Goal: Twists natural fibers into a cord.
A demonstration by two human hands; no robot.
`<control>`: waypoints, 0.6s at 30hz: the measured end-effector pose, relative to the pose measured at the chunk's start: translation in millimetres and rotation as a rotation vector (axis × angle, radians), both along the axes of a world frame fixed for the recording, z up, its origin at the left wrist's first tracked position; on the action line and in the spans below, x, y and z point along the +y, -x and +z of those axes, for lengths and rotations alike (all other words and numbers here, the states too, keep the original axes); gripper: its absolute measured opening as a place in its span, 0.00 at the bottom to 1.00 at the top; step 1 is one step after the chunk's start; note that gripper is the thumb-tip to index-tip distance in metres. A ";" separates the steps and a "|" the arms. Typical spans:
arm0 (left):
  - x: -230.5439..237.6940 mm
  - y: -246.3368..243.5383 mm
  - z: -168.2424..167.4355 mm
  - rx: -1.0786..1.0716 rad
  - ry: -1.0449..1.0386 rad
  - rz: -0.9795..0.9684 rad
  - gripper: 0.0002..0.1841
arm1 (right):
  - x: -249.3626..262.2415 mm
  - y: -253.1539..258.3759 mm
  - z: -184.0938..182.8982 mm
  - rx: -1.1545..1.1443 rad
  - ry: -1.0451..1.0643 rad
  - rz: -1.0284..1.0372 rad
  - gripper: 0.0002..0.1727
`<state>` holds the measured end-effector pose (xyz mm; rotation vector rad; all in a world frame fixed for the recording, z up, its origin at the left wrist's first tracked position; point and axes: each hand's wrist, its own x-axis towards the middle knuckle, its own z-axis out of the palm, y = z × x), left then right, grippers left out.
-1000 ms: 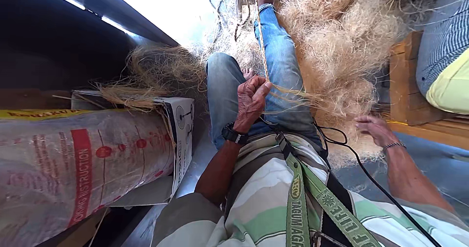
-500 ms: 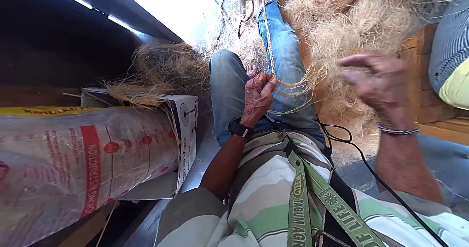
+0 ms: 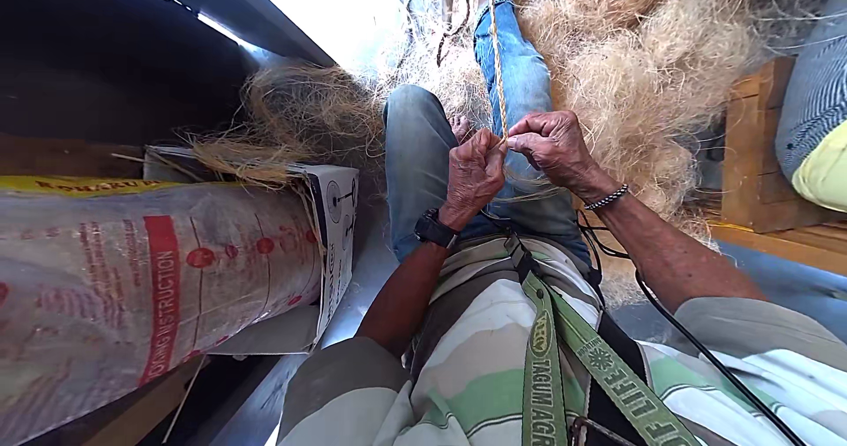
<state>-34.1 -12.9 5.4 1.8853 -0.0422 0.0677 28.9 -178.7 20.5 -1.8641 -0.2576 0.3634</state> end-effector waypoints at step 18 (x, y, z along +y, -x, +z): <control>-10.9 32.4 -1.2 0.039 -0.223 -0.115 0.11 | -0.5 20.3 -12.6 0.368 -0.195 -0.226 0.05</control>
